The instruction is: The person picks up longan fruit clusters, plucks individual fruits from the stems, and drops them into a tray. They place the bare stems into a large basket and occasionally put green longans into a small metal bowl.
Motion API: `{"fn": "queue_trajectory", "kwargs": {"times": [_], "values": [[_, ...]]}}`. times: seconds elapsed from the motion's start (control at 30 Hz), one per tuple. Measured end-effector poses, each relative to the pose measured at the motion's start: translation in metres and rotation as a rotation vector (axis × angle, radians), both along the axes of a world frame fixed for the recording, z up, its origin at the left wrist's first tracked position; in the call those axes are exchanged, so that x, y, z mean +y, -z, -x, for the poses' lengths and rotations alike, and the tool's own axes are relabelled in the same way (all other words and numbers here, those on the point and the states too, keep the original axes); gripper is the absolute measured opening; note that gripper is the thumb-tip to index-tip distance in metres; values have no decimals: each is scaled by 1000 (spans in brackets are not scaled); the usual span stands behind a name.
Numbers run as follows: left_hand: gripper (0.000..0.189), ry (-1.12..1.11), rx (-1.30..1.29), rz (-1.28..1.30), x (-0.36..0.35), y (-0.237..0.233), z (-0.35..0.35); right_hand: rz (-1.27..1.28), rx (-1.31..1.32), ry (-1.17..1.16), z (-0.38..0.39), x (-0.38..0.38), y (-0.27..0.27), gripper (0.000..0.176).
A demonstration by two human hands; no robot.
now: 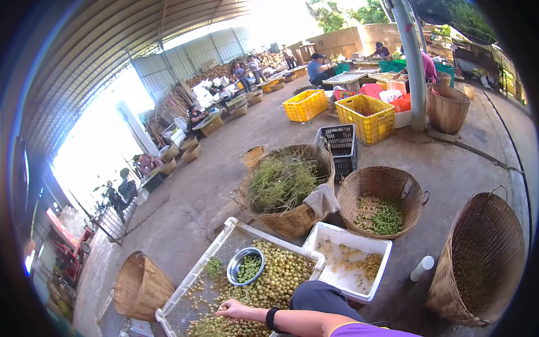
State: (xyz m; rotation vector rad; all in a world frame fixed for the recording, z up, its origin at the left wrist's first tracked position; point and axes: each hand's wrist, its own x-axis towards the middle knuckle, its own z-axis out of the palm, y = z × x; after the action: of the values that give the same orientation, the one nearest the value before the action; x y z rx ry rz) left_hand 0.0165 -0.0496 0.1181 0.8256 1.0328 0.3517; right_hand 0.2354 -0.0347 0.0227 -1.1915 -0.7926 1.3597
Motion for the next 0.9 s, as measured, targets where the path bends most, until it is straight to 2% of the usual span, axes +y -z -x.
{"fn": "queue_trajectory", "kwargs": {"times": [0.03,0.2,0.23,0.37,0.47,0.57,0.63,0.7,0.73,0.77,0.83,0.9], "values": [[14,-4,-1,-1,0,2,-1,-41,-64,152,3,1,-5,41],[12,-36,-12,-23,4,14,-10,9,2,298,0,10,9,41],[12,-19,-36,-26,7,17,-8,49,-18,274,-2,11,9,39],[11,-4,-92,4,18,15,-7,166,310,76,-11,1,-5,28],[12,0,-129,66,30,19,-1,124,479,-73,-18,-8,-22,31],[14,-43,-89,97,37,15,4,138,438,-98,-22,-7,-16,32],[15,43,-179,122,48,27,6,156,400,-113,-24,-2,-5,30],[15,54,-187,115,46,27,5,159,202,-28,-21,0,-13,27],[15,55,-196,91,47,33,4,181,14,-28,-23,4,-15,23],[15,56,-206,68,48,38,2,182,9,-22,-24,10,-16,23],[15,43,-200,83,48,42,0,122,-501,41,-24,20,-19,19],[16,24,-143,116,48,38,-3,140,-614,52,-30,23,-25,19]]}}
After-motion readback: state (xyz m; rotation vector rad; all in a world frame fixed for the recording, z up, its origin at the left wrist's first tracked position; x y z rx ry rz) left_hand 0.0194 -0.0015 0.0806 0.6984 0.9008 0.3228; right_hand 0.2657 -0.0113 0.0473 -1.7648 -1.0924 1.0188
